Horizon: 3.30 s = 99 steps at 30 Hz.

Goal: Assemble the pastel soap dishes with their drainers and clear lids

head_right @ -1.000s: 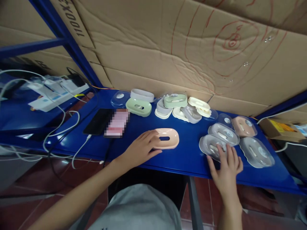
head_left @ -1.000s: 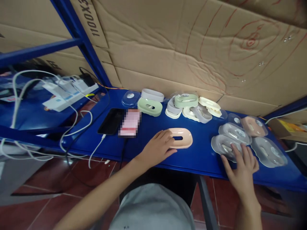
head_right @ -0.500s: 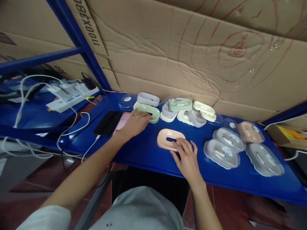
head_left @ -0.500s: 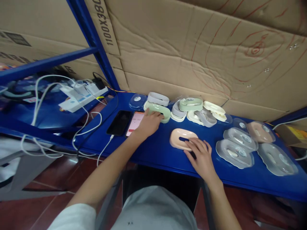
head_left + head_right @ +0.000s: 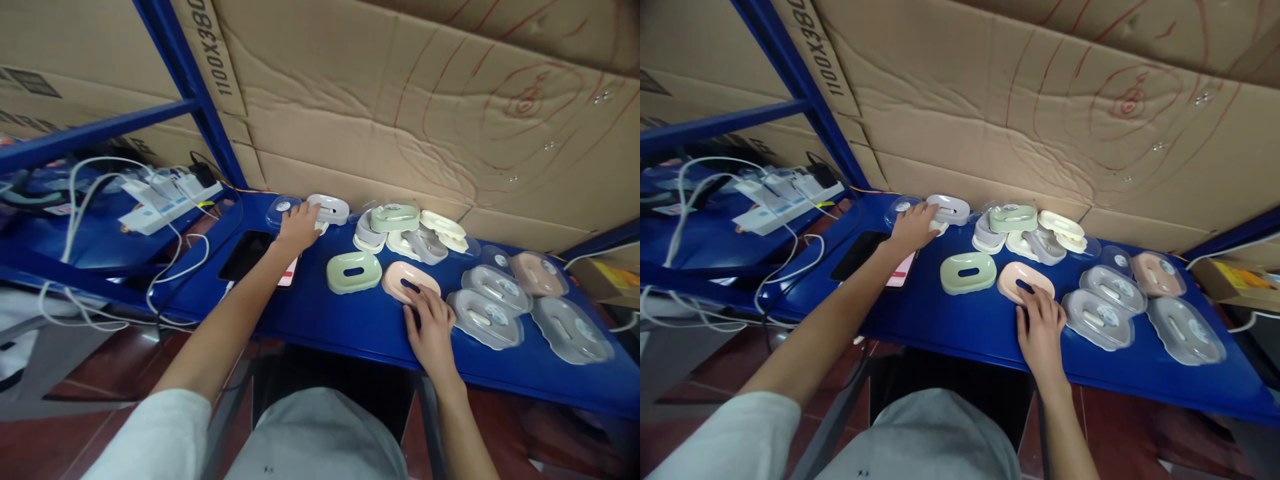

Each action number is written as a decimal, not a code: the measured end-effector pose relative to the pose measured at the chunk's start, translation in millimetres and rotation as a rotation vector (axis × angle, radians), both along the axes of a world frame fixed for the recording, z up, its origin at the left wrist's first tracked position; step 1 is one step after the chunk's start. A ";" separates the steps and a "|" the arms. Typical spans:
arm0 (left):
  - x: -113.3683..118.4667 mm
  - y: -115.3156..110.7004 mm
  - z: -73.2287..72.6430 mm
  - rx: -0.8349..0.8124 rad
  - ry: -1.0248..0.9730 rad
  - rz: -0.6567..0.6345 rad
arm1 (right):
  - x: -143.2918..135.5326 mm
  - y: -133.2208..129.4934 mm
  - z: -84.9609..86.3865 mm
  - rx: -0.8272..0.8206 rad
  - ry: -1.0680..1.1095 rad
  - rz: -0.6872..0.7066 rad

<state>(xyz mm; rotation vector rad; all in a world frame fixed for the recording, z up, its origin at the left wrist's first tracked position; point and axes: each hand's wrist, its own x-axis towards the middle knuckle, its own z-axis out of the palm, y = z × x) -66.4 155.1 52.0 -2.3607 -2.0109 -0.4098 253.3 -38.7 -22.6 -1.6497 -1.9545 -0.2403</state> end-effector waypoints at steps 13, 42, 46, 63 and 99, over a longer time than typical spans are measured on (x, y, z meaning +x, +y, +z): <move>10.8 0.8 6.8 0.036 -0.076 0.013 | -1.6 -2.4 3.7 -0.070 0.018 0.061; -2.9 -102.1 36.9 0.035 -0.551 -0.591 | 2.8 -4.1 9.3 0.068 0.215 -0.081; 6.7 -181.0 2.7 0.030 -0.352 -0.827 | 10.1 -11.2 10.3 0.100 0.462 -0.118; -2.6 -211.8 -63.2 0.213 -0.242 -0.595 | -42.3 -34.6 34.5 -0.144 0.025 0.528; 64.4 61.4 -26.2 0.042 -0.569 -0.509 | -55.2 -37.3 15.3 -0.057 0.079 0.456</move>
